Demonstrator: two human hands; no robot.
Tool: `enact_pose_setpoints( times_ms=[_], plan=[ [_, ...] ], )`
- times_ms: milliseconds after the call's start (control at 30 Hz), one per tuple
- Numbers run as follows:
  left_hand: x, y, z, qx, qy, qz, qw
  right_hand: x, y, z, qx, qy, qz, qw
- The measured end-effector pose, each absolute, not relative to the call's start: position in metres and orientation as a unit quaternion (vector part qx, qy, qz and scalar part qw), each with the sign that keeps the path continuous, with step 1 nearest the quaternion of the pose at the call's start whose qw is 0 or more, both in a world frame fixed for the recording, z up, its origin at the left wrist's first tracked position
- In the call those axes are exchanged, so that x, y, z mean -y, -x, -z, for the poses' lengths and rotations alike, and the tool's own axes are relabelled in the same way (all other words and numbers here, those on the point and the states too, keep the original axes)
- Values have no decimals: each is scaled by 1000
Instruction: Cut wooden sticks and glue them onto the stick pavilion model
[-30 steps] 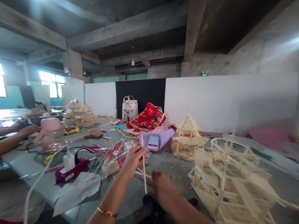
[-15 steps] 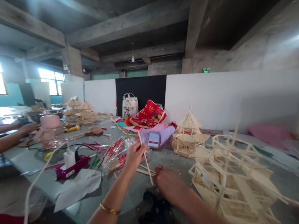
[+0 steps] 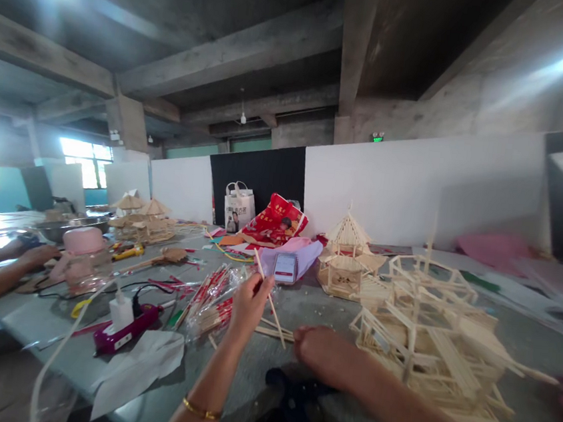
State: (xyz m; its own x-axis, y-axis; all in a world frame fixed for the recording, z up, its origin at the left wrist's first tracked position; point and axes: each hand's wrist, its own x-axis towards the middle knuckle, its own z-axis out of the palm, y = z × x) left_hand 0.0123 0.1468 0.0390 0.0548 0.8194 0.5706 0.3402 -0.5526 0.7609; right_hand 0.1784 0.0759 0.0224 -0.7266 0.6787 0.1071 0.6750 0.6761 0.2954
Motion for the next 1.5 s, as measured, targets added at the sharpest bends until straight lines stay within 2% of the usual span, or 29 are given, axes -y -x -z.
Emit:
enact_pose_setpoints(
  times_ms=[233,500,600,833,1033,1133,1300,1500],
  plan=[
    [-137,-21,-37,-385,-765,-480,192,-78,-192,-10,-912,-383,-141,-27],
    [-142,-25,-22,-344,-811,-336,332,-77,-202,-11,-901,-421,-39,-97],
    [-145,-23,-22,-343,-794,-336,374,-78,-200,-11,-881,-443,10,-166],
    [-138,-23,-36,-318,-753,-349,459,-78,-183,-13,-711,-546,143,-421],
    [-127,-32,-37,-286,-757,-301,505,-75,-175,-6,-635,-533,205,-521],
    [-130,-32,-34,-294,-764,-314,482,-70,-178,-5,-631,-530,202,-529],
    [-135,-31,-26,-316,-778,-336,427,-65,-181,-4,-690,-511,224,-461],
    [-129,-35,-21,-321,-803,-271,422,-66,-179,4,-717,-507,219,-425]
  ],
)
